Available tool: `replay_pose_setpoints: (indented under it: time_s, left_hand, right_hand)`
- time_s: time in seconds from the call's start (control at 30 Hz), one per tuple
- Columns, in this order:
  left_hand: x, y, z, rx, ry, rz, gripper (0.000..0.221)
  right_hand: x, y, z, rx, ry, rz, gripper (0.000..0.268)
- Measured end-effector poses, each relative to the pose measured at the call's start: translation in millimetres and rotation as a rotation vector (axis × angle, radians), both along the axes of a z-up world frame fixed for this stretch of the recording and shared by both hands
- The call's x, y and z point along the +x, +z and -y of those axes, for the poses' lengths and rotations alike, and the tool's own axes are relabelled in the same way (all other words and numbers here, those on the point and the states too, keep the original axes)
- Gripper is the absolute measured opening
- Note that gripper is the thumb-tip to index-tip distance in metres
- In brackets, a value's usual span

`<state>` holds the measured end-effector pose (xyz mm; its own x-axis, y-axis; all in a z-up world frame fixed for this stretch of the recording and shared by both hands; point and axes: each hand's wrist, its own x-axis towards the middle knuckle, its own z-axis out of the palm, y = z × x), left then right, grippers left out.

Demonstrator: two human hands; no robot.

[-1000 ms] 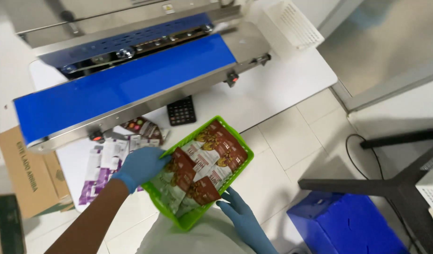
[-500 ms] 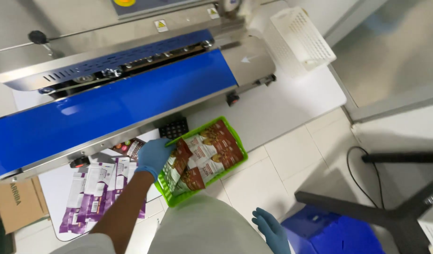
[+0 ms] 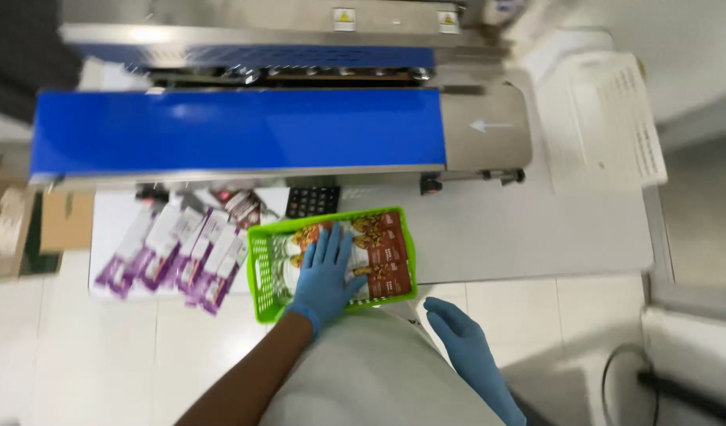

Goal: The person places individual packets of nuts into a heat sealing machine one at a time and then places the sealed packets into a green plastic tray.

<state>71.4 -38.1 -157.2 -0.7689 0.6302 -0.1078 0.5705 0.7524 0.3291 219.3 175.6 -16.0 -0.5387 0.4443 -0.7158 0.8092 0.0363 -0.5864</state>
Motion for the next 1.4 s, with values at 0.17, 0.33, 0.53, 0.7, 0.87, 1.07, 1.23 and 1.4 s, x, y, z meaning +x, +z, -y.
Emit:
replay_pose_setpoints:
  time_s: [0.17, 0.33, 0.53, 0.7, 0.87, 1.07, 1.23, 1.4]
  left_hand:
    - [19, -31, -46, -0.05, 0.257, -0.221, 0.085]
    - [45, -9, -99, -0.081, 0.408, -0.094, 0.075]
    - [96, 46, -100, 0.192, 0.604, -0.28, 0.051]
    - [114, 82, -56, 0.398, 0.985, -0.217, 0.038]
    - [106, 118, -24, 0.67, 1.215, 0.031, 0.033]
    - [57, 94, -25, 1.034, 1.181, 0.388, 0.063]
    - [15, 152, -47, 1.371, 1.002, 0.712, 0.092]
    - [-17, 172, -41, 1.602, 1.035, 0.581, 0.033]
  right_hand:
    - [-4, -14, -93, 0.062, 0.297, -0.11, 0.036]
    - [-35, 16, -129, 0.101, 0.325, -0.067, 0.034]
    - [-114, -66, -85, 0.08, 0.845, -0.721, 0.033]
    - [-188, -149, -17, 0.608, 1.456, -0.617, 0.065]
    - [-213, -143, 12, 0.738, 1.497, -0.346, 0.037]
    - [-206, -67, 11, 0.401, 1.062, -0.27, 0.026]
    - [-179, 13, 16, 0.033, 0.713, -0.491, 0.046]
    - [-159, 91, 40, -0.134, 0.693, -0.573, 0.075]
